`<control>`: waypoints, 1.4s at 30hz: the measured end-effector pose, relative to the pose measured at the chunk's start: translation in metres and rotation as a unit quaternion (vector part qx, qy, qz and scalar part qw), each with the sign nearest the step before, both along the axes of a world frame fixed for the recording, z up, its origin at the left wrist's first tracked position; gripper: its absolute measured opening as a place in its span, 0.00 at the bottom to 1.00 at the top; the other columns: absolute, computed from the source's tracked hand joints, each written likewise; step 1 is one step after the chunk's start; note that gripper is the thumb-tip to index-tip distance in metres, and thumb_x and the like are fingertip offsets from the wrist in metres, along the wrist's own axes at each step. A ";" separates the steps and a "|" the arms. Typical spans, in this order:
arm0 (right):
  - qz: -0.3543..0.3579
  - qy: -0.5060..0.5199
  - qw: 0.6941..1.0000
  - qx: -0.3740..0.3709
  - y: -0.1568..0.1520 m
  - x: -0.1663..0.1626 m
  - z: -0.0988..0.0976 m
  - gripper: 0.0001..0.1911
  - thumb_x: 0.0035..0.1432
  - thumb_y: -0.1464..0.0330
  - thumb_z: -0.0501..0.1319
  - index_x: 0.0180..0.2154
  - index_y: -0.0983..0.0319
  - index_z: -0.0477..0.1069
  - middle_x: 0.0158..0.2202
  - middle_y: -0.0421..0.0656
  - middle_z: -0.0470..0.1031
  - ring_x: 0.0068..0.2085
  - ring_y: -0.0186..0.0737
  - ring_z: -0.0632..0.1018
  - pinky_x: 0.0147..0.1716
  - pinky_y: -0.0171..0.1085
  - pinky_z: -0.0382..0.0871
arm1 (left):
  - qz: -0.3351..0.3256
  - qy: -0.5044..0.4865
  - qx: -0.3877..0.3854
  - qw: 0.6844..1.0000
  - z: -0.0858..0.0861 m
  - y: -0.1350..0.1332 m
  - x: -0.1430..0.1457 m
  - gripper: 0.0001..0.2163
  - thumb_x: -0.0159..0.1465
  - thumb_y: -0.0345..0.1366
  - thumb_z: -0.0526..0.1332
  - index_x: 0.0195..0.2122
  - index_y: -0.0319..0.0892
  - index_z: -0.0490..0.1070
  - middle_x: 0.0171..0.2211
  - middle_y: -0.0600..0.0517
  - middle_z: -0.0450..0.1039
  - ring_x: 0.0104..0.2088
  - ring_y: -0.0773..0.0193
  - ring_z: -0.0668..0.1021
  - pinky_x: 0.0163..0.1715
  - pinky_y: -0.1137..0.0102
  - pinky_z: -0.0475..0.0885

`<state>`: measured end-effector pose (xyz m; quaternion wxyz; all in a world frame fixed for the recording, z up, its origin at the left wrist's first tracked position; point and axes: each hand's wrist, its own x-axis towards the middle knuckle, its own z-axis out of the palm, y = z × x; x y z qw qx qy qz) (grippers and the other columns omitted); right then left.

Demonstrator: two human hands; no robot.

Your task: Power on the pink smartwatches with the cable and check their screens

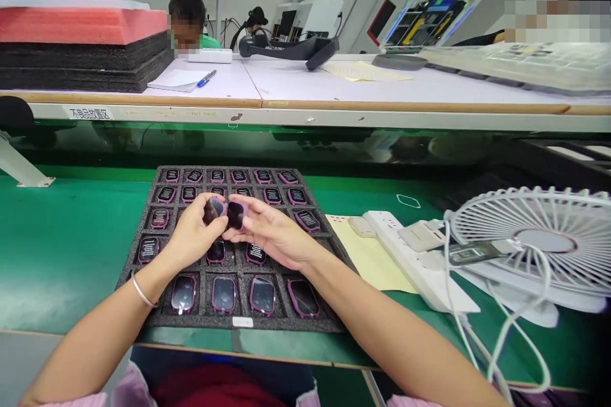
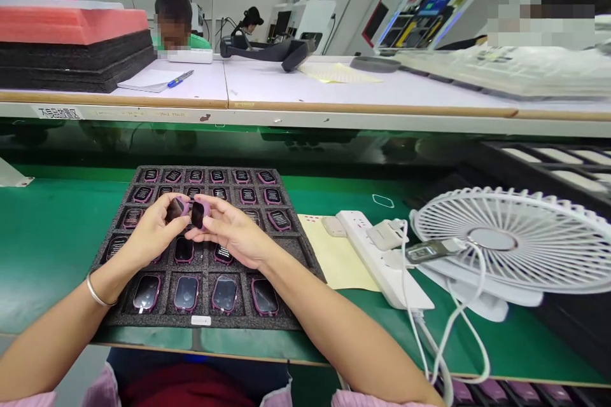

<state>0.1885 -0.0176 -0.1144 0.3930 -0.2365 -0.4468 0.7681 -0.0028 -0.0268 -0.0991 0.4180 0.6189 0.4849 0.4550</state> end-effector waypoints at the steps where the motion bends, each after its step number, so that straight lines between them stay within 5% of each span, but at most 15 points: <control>1: 0.002 0.006 1.000 0.007 -0.001 -0.001 0.000 0.27 0.57 0.65 0.73 0.56 0.56 0.70 0.42 0.40 0.82 0.41 0.38 0.85 0.48 0.40 0.77 | 0.002 0.013 0.009 1.000 -0.001 -0.001 0.000 0.16 0.57 0.36 0.62 0.46 0.41 0.70 0.41 0.50 0.75 0.40 0.61 0.75 0.43 0.66 0.69; 7: 0.016 0.010 1.000 0.017 -0.006 -0.001 0.002 0.30 0.60 0.61 0.71 0.60 0.58 0.67 0.34 0.40 0.82 0.36 0.35 0.84 0.39 0.33 0.75 | 0.028 0.036 0.021 0.999 -0.003 -0.005 0.000 0.19 0.58 0.37 0.63 0.51 0.42 0.67 0.40 0.52 0.73 0.38 0.62 0.75 0.39 0.68 0.70; 42: 0.025 0.059 0.998 0.002 -0.004 0.000 0.001 0.26 0.57 0.63 0.73 0.56 0.56 0.71 0.38 0.38 0.81 0.36 0.36 0.83 0.41 0.37 0.75 | 0.042 0.015 0.029 0.999 0.004 -0.012 0.006 0.16 0.55 0.32 0.61 0.46 0.43 0.69 0.36 0.53 0.77 0.34 0.64 0.79 0.35 0.70 0.73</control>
